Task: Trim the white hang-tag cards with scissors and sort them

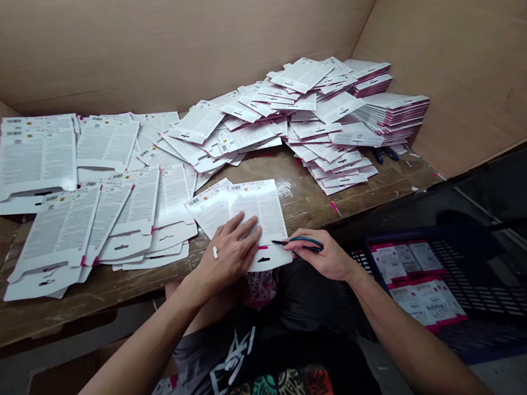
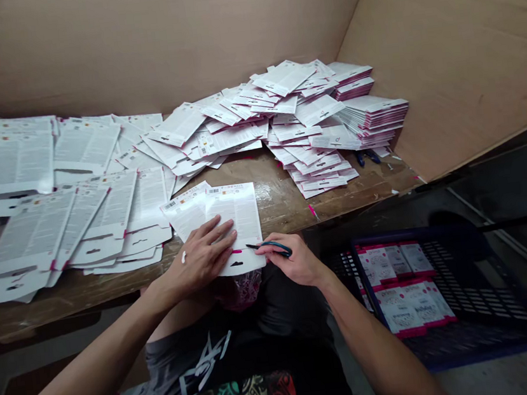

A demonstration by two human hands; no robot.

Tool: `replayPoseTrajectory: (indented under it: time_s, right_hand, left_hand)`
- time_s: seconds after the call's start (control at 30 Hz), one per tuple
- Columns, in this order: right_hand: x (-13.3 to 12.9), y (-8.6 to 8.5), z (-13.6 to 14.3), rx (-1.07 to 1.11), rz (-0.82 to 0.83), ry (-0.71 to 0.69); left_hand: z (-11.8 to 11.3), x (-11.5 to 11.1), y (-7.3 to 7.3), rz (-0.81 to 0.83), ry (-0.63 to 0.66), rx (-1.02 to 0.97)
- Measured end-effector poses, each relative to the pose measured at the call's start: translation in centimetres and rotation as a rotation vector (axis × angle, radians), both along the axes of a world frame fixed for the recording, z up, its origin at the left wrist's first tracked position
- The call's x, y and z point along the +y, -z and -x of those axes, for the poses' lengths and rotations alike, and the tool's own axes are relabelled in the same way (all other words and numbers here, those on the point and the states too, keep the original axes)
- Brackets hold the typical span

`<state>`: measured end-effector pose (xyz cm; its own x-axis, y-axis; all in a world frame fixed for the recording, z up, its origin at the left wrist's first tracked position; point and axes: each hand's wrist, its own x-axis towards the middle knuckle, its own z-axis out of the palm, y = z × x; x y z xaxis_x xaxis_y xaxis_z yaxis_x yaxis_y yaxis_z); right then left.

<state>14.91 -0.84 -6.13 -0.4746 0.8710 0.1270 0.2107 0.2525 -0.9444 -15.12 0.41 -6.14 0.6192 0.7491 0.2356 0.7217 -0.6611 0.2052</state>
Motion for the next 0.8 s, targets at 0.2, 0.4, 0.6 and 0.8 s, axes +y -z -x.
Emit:
replayPoseTrajectory:
  time_s: [0.2, 0.4, 0.6, 0.8]
  right_hand:
    - [0.1, -0.5, 1.2, 0.31, 0.161, 0.121]
    - [2.3, 0.6, 3.9, 0.288, 0.112, 0.259]
    - [2.6, 1.2, 3.9, 0.269, 0.114, 0.251]
    - [2.7, 1.4, 4.1, 0.258, 0.09, 0.287]
  left_hand:
    - [-1.0, 0.2, -1.5, 0.044, -0.038, -0.018]
    - [-3.7, 1.2, -3.6, 0.197, -0.014, 0.029]
    - [-4.4, 2.1, -4.4, 0.257, 0.029, 0.123]
    - [-4.5, 2.3, -5.3, 0.293, 0.02, 0.197]
